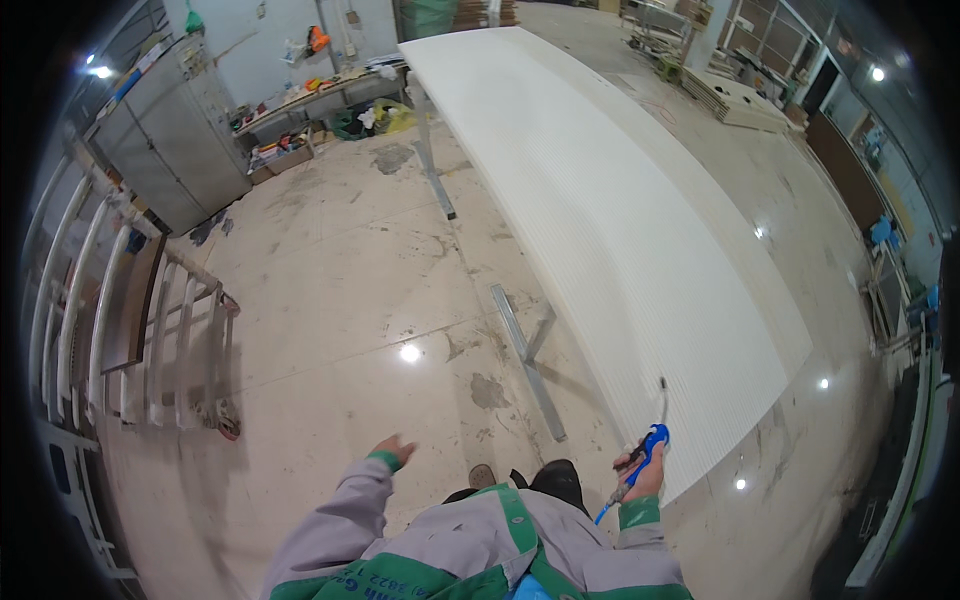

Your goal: The person cleans a large white panel on a workbench using a handheld blower and an electric sander. They move around the panel to access different areas, alternating between blowing and sanding the surface.

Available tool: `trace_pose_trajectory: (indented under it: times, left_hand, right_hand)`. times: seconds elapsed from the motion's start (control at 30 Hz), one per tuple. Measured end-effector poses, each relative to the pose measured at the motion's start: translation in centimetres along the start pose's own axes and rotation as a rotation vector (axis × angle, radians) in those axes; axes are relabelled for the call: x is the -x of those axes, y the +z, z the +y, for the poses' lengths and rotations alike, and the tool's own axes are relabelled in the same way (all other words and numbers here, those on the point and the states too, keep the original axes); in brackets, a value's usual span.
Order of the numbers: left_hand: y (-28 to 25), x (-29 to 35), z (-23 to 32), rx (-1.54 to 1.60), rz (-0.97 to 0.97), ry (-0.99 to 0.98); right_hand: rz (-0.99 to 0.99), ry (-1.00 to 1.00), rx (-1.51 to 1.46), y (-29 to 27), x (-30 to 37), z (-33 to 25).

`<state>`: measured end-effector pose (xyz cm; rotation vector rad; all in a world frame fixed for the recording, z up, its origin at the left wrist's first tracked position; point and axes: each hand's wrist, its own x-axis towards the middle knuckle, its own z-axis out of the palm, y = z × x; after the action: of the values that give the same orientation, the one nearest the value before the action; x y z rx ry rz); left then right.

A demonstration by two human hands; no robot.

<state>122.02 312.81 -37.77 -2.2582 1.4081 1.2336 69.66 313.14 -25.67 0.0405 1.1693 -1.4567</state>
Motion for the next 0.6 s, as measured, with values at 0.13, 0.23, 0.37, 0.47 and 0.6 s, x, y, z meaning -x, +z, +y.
trace_pose_trajectory:
  times: [0.13, 0.23, 0.37, 0.47, 0.6]
  left_hand:
    - [2.1, 3.4, -16.2, 0.267, 0.204, -0.497]
    - [5.0, 6.7, -20.0, 0.337, 0.19, -0.657]
    - [8.0, 6.8, -17.0, 0.3, -0.056, -0.677]
    - [6.7, 2.9, -13.4, 0.318, -0.189, -0.501]
    - [0.4, -6.1, -6.8, 0.306, -0.205, -0.233]
  right_hand:
    - [-0.105, 0.044, 0.155, 4.0, -4.2, 0.8]
    - [0.087, -0.067, -0.122, 7.9, -8.1, -0.3]
    - [-0.051, 0.008, 0.138, 14.1, -12.9, 0.5]
    - [-0.009, -0.085, 0.036, 19.9, -17.0, 1.5]
    - [-0.087, 0.002, 0.083, 27.4, -21.7, 1.9]
